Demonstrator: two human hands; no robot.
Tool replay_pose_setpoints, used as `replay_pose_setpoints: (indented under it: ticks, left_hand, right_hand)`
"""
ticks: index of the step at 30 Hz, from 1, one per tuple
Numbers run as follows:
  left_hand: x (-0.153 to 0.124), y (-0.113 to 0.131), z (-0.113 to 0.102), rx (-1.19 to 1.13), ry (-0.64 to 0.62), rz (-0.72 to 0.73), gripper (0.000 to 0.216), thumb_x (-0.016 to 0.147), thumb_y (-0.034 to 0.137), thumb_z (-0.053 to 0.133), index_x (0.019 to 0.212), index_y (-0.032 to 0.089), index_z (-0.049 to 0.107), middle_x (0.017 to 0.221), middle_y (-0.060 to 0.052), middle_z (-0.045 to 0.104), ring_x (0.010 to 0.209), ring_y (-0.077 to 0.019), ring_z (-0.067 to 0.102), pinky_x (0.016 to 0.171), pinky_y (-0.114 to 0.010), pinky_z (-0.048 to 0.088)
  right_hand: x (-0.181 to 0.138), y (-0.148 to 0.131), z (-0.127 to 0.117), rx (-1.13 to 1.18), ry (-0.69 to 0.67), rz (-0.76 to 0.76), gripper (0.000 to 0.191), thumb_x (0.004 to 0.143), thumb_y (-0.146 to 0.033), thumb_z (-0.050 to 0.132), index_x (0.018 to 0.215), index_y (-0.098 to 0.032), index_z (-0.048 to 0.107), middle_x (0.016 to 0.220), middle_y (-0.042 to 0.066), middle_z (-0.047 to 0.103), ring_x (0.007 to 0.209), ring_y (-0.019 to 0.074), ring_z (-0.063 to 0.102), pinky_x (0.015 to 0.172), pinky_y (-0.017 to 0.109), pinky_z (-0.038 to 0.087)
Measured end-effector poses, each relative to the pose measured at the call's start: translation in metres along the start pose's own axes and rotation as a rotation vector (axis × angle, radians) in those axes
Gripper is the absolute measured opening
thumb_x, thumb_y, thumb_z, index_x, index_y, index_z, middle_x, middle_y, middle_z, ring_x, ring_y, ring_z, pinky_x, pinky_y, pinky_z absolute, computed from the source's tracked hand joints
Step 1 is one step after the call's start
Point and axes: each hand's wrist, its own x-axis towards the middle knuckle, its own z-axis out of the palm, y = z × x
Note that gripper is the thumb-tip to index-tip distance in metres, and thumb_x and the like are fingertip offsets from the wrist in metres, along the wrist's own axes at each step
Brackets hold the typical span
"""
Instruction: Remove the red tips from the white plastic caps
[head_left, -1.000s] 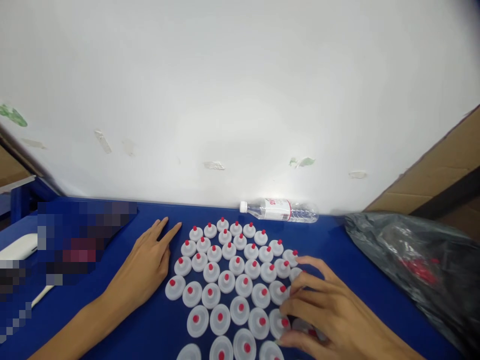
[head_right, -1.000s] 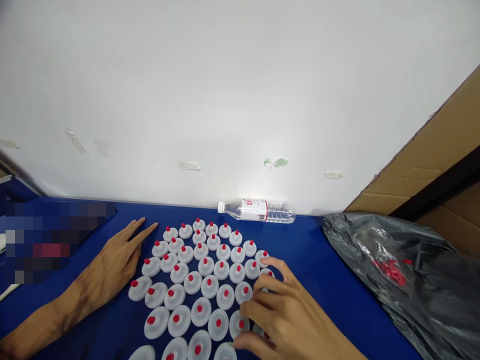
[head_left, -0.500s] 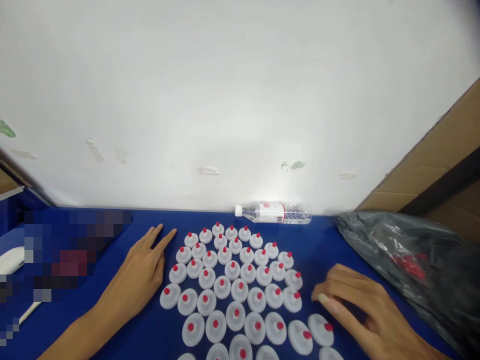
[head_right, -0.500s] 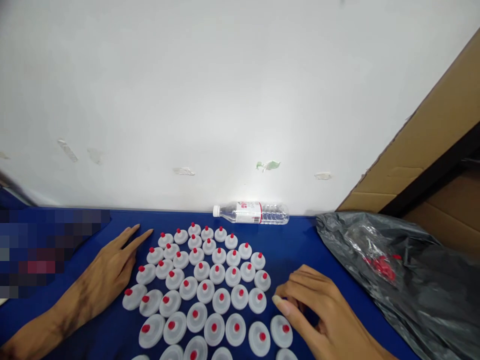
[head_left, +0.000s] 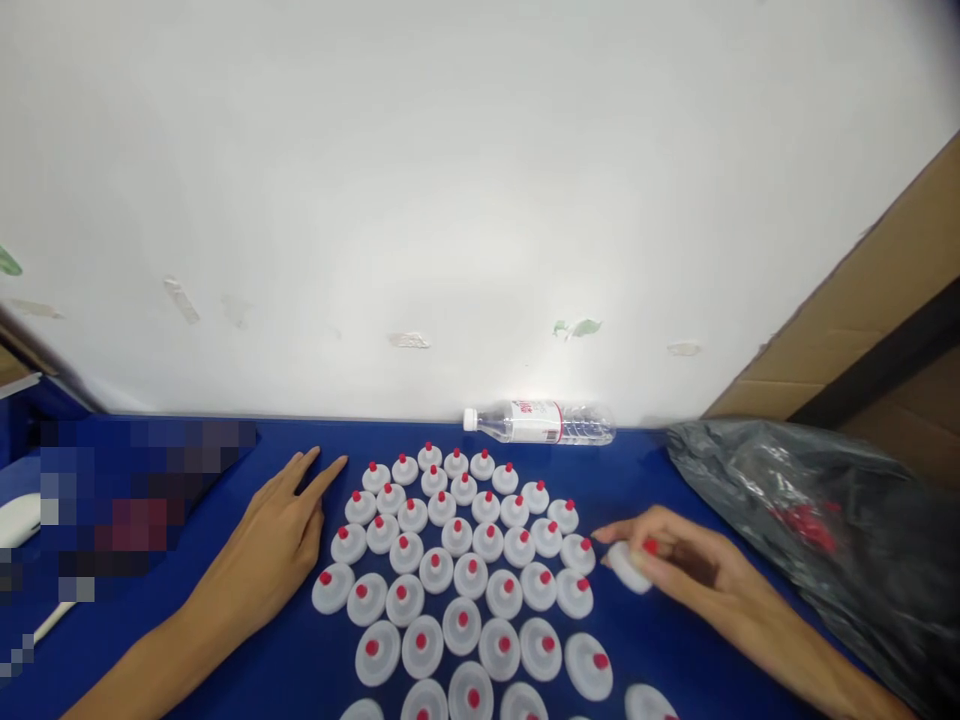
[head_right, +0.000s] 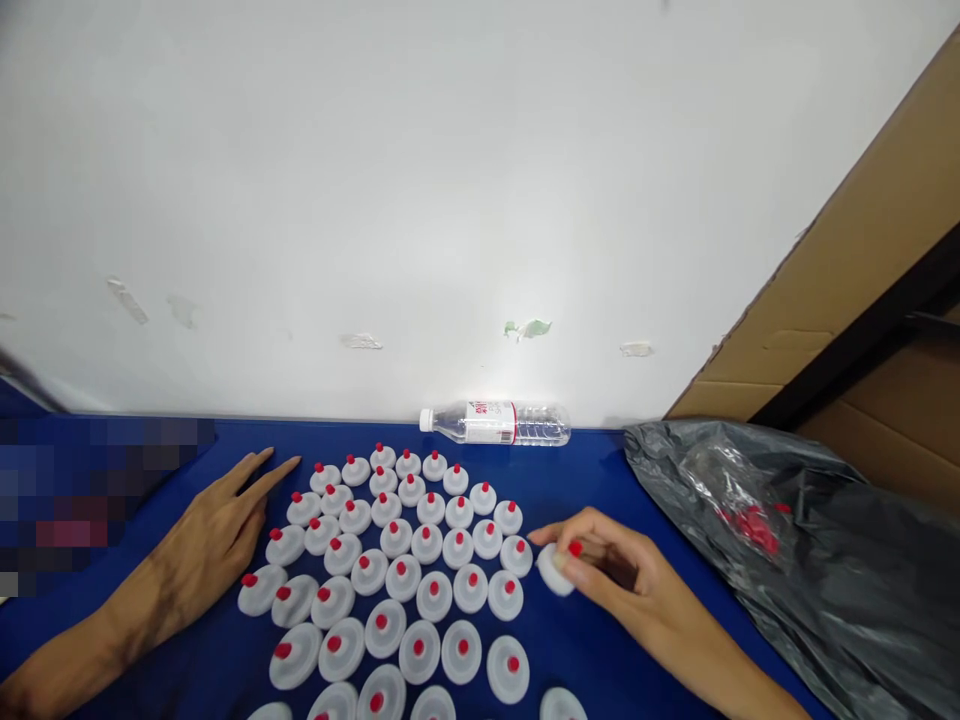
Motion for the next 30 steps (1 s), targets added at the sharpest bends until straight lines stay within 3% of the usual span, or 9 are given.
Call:
replay_pose_setpoints:
  ticks: [3,6,11,14,16,21,28,30]
  left_hand:
    - [0.001,0.003,-0.002,-0.004,0.003,-0.005,0.061,0.103,0.023,0.028,0.16,0.018,0.049,0.166,-0.023,0.045,0.153,-0.0406,0.047,0.122,-0.06,0.048]
    - [0.001,0.005,-0.003,-0.01,0.011,-0.015,0.061,0.101,0.022,0.029,0.158,0.018,0.051,0.165,-0.022,0.047,0.152,-0.04,0.049,0.12,-0.059,0.05]
    - [0.001,0.005,-0.003,-0.015,0.025,-0.016,0.06,0.101,0.023,0.031,0.157,0.019,0.052,0.164,-0.02,0.048,0.152,-0.039,0.05,0.121,-0.059,0.049]
    - [0.001,0.003,-0.001,-0.014,0.032,-0.021,0.06,0.101,0.023,0.032,0.158,0.022,0.051,0.165,-0.017,0.048,0.152,-0.0372,0.05,0.121,-0.057,0.049]
    - [0.0,0.002,0.002,-0.013,0.035,-0.019,0.06,0.101,0.023,0.031,0.158,0.023,0.05,0.166,-0.016,0.047,0.152,-0.0364,0.049,0.122,-0.056,0.049]
    - [-0.002,0.0,0.004,-0.01,0.027,-0.014,0.06,0.103,0.024,0.028,0.161,0.023,0.046,0.168,-0.016,0.043,0.155,-0.0369,0.045,0.123,-0.058,0.046]
    - [0.0,-0.001,-0.001,-0.011,0.003,-0.002,0.06,0.102,0.025,0.032,0.161,0.021,0.046,0.167,-0.018,0.045,0.153,-0.0396,0.048,0.121,-0.059,0.048]
    - [0.001,-0.001,-0.001,-0.015,0.005,-0.002,0.06,0.103,0.025,0.031,0.161,0.02,0.047,0.166,-0.019,0.045,0.152,-0.0399,0.049,0.121,-0.059,0.048]
  right_hand:
    - [0.002,0.0,-0.001,-0.013,0.154,0.016,0.039,0.093,-0.066,0.069,0.095,-0.027,0.072,0.105,0.003,0.077,0.084,0.0182,0.065,0.075,0.025,0.052]
    - [0.006,0.0,0.0,-0.044,0.188,-0.038,0.042,0.096,-0.068,0.063,0.097,-0.027,0.072,0.088,0.001,0.07,0.079,0.018,0.061,0.071,0.025,0.049]
    - [0.01,0.003,0.003,-0.054,0.168,-0.085,0.052,0.101,-0.071,0.049,0.091,-0.025,0.073,0.096,0.004,0.068,0.093,0.0213,0.064,0.09,0.03,0.05]
    - [0.011,0.009,0.003,-0.007,0.168,-0.076,0.052,0.103,-0.07,0.044,0.105,-0.027,0.073,0.109,0.007,0.071,0.103,0.0241,0.066,0.095,0.034,0.052]
    - [0.012,0.012,0.003,-0.003,0.185,-0.074,0.053,0.104,-0.07,0.041,0.103,-0.026,0.072,0.101,0.006,0.069,0.094,0.0224,0.064,0.088,0.033,0.053]
    - [0.009,0.012,0.0,-0.089,0.266,-0.076,0.057,0.103,-0.072,0.043,0.076,-0.024,0.058,0.08,0.001,0.056,0.074,0.0176,0.052,0.072,0.028,0.046]
    - [0.0,0.002,-0.003,-0.281,0.311,-0.082,0.059,0.105,-0.07,0.041,0.068,-0.024,0.048,0.069,-0.001,0.05,0.064,0.0159,0.048,0.06,0.028,0.04]
    - [0.001,0.002,-0.008,-0.364,0.316,-0.082,0.058,0.104,-0.07,0.042,0.07,-0.025,0.054,0.068,0.0,0.055,0.063,0.0168,0.051,0.06,0.029,0.041]
